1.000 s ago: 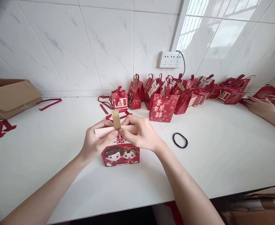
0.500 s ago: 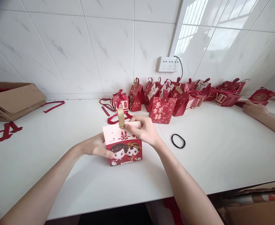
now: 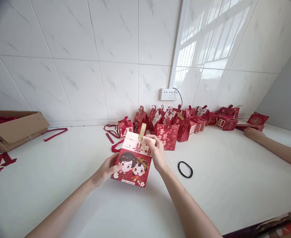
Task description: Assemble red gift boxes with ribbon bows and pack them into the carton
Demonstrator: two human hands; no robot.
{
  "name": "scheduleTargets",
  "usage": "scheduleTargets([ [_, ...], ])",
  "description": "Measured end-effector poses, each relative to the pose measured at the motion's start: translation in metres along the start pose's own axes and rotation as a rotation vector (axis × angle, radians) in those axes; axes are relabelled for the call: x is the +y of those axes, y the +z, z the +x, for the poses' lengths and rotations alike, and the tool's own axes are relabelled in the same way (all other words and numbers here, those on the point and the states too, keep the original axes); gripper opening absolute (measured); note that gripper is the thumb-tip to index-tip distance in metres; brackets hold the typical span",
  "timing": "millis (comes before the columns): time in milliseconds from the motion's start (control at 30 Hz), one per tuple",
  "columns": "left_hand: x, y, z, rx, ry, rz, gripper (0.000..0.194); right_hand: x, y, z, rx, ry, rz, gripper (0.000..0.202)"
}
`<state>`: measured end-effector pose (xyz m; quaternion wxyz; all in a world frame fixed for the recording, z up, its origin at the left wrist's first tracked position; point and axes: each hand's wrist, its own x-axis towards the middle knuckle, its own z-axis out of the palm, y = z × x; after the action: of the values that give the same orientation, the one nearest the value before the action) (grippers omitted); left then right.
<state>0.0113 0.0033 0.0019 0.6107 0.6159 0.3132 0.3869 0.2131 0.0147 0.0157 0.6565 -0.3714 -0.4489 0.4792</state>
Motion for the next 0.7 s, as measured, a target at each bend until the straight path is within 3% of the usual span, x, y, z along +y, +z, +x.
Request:
scheduleTargets([
  [133,-0.007,0.000,0.002,0.163,0.060,-0.049,0.045,0.004,0.002,-0.001,-0.145,-0.060,0.007,0.027],
  [500,-0.014,0.001,0.005,0.394,0.127,-0.234,0.049,0.006,0.007,-0.009,-0.356,0.087,-0.098,0.042],
  [700,-0.017,-0.004,0.009,0.433,0.164,-0.325,0.056,0.012,0.011,-0.008,-0.271,0.133,-0.084,0.042],
])
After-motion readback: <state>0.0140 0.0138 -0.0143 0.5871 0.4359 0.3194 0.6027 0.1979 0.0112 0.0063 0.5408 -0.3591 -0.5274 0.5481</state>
